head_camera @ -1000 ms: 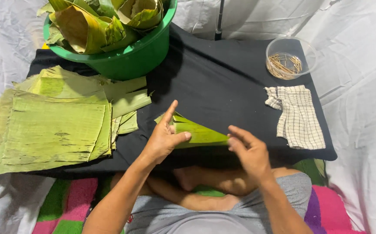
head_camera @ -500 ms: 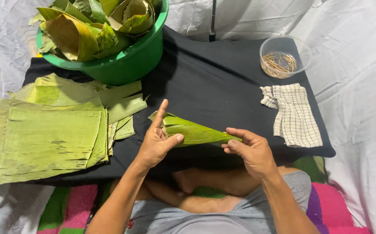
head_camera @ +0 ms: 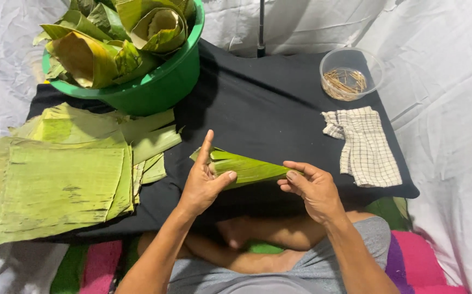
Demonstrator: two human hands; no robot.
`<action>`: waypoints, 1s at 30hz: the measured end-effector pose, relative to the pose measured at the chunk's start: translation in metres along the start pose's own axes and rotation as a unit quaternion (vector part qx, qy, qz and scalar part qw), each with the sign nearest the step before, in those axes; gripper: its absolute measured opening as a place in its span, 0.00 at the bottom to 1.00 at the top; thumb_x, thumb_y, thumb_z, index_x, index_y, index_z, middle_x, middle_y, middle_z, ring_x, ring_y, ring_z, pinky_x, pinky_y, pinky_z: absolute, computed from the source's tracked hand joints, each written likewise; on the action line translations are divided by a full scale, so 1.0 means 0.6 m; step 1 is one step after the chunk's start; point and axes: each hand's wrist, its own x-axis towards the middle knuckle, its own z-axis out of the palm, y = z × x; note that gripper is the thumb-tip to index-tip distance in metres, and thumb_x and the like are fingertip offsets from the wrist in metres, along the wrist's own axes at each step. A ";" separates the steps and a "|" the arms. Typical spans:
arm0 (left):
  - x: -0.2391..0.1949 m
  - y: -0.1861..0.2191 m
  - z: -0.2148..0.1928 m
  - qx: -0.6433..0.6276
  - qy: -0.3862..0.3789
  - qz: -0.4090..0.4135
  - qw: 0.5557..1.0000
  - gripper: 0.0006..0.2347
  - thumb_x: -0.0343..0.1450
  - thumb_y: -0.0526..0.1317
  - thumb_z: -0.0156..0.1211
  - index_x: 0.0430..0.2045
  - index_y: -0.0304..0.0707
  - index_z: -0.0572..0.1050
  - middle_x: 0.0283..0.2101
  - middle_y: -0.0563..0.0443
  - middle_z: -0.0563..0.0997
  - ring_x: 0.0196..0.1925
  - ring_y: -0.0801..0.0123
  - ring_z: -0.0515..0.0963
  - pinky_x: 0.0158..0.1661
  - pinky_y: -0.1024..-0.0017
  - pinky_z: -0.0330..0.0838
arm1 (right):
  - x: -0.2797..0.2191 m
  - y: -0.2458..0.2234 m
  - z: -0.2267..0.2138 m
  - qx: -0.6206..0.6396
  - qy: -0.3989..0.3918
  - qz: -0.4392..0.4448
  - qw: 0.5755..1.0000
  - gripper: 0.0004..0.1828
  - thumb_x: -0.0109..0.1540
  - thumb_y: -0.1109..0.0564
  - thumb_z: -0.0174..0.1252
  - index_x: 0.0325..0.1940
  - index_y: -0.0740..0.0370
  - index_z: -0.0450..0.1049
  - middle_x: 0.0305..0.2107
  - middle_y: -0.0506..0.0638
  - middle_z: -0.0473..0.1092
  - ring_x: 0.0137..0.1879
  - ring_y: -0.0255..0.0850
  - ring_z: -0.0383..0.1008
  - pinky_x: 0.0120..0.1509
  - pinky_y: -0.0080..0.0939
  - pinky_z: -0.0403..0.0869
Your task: Wiping banana leaves with a cloth and folding them into cone shapes to be used as food wrappers.
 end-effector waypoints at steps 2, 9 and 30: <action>0.015 -0.002 0.016 -0.004 0.009 -0.001 1.000 0.44 0.67 0.23 0.64 0.76 0.51 0.42 0.43 0.30 0.85 0.31 0.76 0.83 0.28 0.86 0.81 | 0.008 0.003 -0.011 0.013 0.009 0.002 1.000 0.17 0.62 0.69 0.59 0.56 0.77 0.75 0.38 0.71 0.78 0.39 0.52 0.83 0.44 0.46 0.85; 0.058 -0.018 0.063 -0.038 0.038 -0.063 0.997 0.44 0.64 0.21 0.62 0.75 0.52 0.46 0.41 0.28 0.85 0.36 0.62 0.84 0.36 0.68 0.86 | 0.025 -0.038 -0.050 -0.087 0.074 -0.031 0.993 0.22 0.59 0.68 0.65 0.58 0.70 0.76 0.42 0.63 0.78 0.41 0.45 0.82 0.43 0.45 0.85; 0.284 -0.038 0.247 -0.054 0.021 -0.085 0.995 0.37 0.64 0.24 0.62 0.71 0.44 0.57 0.42 0.28 0.84 0.39 0.54 0.86 0.39 0.61 0.87 | 0.427 -0.232 -0.224 -0.661 0.117 -0.152 0.726 0.07 0.58 0.59 0.67 0.38 0.50 0.86 0.33 0.53 0.81 0.47 0.55 0.81 0.53 0.51 0.78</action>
